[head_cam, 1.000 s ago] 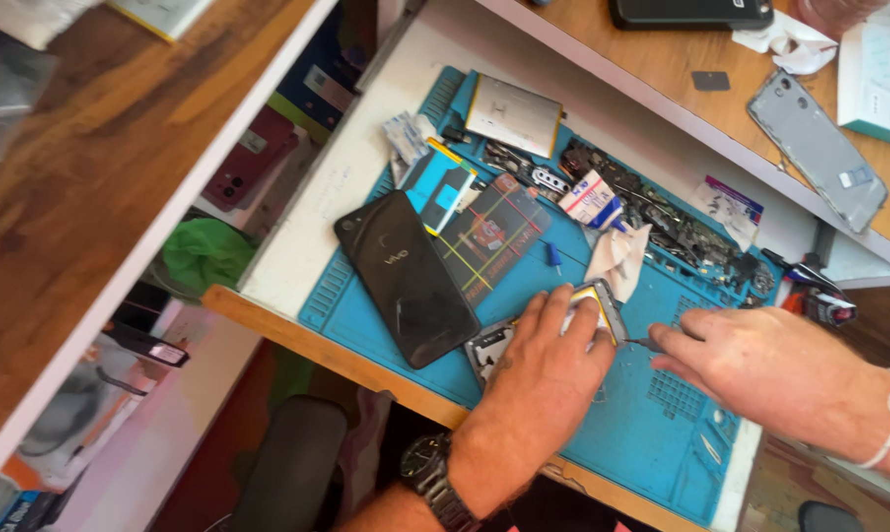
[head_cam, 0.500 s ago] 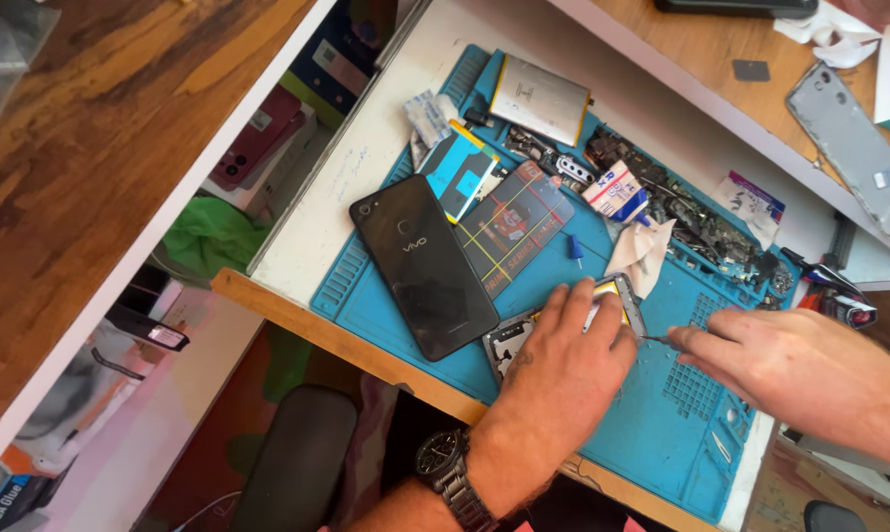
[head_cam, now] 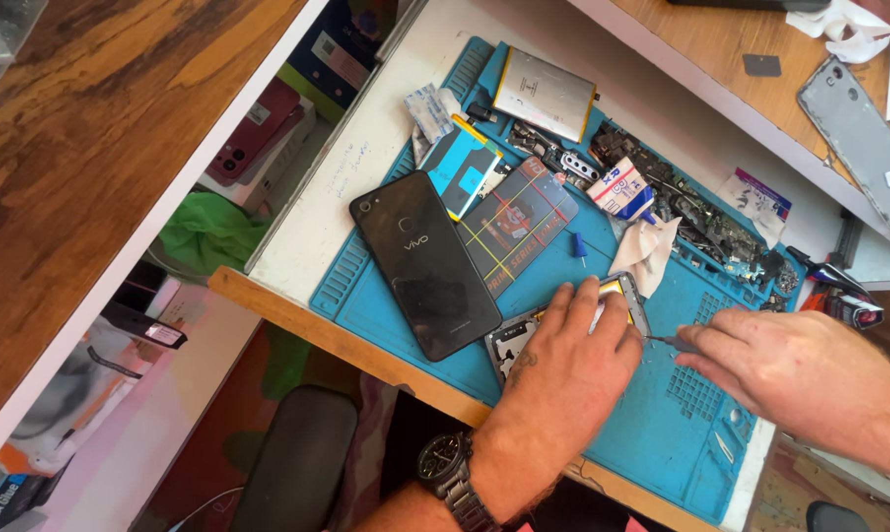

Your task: The person is repairing a mobile phone by hand and using a screwdriver to unscrew components from the internal chassis while an assistant's hands stabilize the device on a repair mat.

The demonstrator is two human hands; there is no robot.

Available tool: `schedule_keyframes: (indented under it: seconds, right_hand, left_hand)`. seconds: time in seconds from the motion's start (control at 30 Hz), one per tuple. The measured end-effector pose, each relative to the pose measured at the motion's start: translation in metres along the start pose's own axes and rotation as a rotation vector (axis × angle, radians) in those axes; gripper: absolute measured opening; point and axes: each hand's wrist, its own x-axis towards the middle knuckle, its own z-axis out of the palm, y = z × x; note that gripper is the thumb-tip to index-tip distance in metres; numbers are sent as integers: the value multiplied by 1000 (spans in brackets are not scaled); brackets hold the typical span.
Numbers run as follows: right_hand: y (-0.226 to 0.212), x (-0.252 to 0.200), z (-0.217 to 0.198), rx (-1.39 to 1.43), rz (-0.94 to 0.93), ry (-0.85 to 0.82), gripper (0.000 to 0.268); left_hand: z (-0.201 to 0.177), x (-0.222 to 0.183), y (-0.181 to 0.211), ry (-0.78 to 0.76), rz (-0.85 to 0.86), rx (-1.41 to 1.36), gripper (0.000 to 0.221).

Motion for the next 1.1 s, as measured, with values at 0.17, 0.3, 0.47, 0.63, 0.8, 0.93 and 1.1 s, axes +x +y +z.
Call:
schedule_keyframes:
  seconds: [0.17, 0.3, 0.47, 0.63, 0.8, 0.93, 1.1]
  right_hand:
    - [-5, 4, -3, -73, 26, -15, 33]
    - [-3, 5, -3, -30, 173, -113, 29]
    - [-7, 7, -6, -20, 228, -168, 30]
    - [-15, 18, -19, 193, 150, -63, 45]
    - [-19, 16, -15, 143, 184, -79, 23]
    - [-19, 11, -12, 191, 184, -50, 28]
    - [-20, 13, -17, 222, 185, 88, 30]
  left_hand:
    - [1, 1, 0, 4, 1, 7, 32]
    - [2, 2, 1, 20, 8, 1, 33]
    - [5, 0, 2, 31, 27, -18, 31]
    - [3, 0, 1, 37, 28, -14, 32]
    - [1, 4, 0, 28, 36, -69, 32]
    - [0, 5, 0, 22, 26, -72, 30]
    - [-1, 9, 0, 26, 21, -105, 32]
